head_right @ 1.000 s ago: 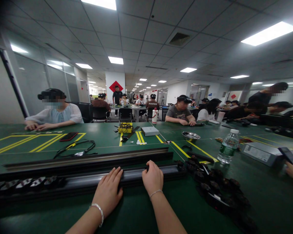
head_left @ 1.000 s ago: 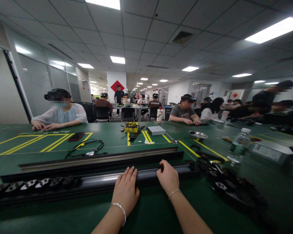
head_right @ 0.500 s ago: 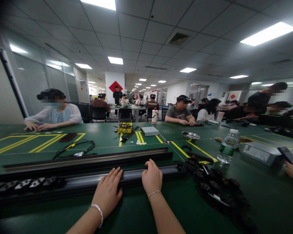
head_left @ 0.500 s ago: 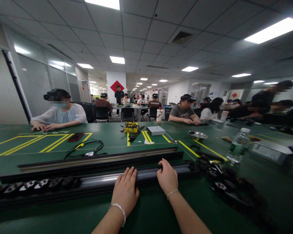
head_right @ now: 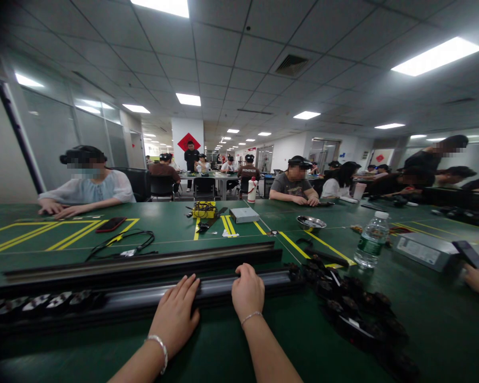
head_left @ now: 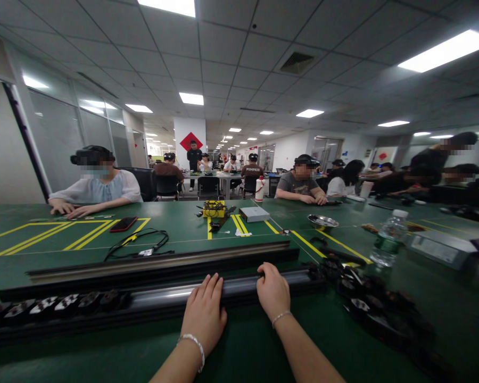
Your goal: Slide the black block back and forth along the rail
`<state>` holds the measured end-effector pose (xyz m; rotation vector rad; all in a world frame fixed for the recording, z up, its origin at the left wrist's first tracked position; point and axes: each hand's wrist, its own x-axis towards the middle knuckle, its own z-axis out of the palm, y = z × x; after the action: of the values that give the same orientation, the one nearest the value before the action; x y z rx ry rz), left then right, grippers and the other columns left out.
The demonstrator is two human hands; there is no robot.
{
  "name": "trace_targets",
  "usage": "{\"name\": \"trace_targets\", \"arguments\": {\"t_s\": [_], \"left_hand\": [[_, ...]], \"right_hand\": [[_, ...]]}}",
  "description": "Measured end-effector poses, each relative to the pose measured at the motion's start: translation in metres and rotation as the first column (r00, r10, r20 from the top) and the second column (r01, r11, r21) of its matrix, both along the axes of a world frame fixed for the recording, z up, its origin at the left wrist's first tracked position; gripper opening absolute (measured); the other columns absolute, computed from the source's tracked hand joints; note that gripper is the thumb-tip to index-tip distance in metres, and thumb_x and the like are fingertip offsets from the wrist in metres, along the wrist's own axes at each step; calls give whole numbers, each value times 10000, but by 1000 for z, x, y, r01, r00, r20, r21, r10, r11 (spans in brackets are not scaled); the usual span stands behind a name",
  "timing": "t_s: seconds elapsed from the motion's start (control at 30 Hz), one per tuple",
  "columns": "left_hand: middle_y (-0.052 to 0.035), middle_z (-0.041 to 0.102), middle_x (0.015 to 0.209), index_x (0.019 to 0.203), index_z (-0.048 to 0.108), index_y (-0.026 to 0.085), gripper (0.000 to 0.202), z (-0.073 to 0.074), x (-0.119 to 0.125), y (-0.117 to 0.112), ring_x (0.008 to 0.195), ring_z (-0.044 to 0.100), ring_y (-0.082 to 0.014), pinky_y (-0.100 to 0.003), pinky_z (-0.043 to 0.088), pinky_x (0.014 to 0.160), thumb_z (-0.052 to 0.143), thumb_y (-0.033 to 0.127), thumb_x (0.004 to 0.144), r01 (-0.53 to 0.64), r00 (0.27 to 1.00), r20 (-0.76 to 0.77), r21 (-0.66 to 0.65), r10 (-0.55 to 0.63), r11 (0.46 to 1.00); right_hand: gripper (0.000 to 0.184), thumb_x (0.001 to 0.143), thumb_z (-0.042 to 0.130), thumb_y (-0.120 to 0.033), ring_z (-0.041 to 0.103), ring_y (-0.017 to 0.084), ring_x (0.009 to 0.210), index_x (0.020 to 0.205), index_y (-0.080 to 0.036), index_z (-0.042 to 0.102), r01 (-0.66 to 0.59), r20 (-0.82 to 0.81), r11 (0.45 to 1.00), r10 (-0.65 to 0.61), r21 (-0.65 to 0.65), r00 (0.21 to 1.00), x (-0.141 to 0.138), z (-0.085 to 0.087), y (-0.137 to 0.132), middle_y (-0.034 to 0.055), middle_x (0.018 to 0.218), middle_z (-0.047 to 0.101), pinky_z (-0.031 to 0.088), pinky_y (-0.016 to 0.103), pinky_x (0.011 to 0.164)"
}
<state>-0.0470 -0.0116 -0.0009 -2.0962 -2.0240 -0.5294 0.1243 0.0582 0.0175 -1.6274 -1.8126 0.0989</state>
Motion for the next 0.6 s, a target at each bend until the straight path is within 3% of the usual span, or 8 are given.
{"name": "trace_targets", "arguments": {"t_s": [0.6], "left_hand": [[9, 343, 1397, 1290, 352, 235, 571, 3, 0, -3, 1295, 247, -175, -376, 225, 1044, 392, 227, 720, -8, 1000, -14, -11, 8, 1000]], "right_hand": [[249, 722, 396, -85, 517, 155, 970, 834, -210, 580, 7, 46, 1000, -8, 19, 999, 0, -2, 2, 28, 1055, 561, 323, 260, 842]]}}
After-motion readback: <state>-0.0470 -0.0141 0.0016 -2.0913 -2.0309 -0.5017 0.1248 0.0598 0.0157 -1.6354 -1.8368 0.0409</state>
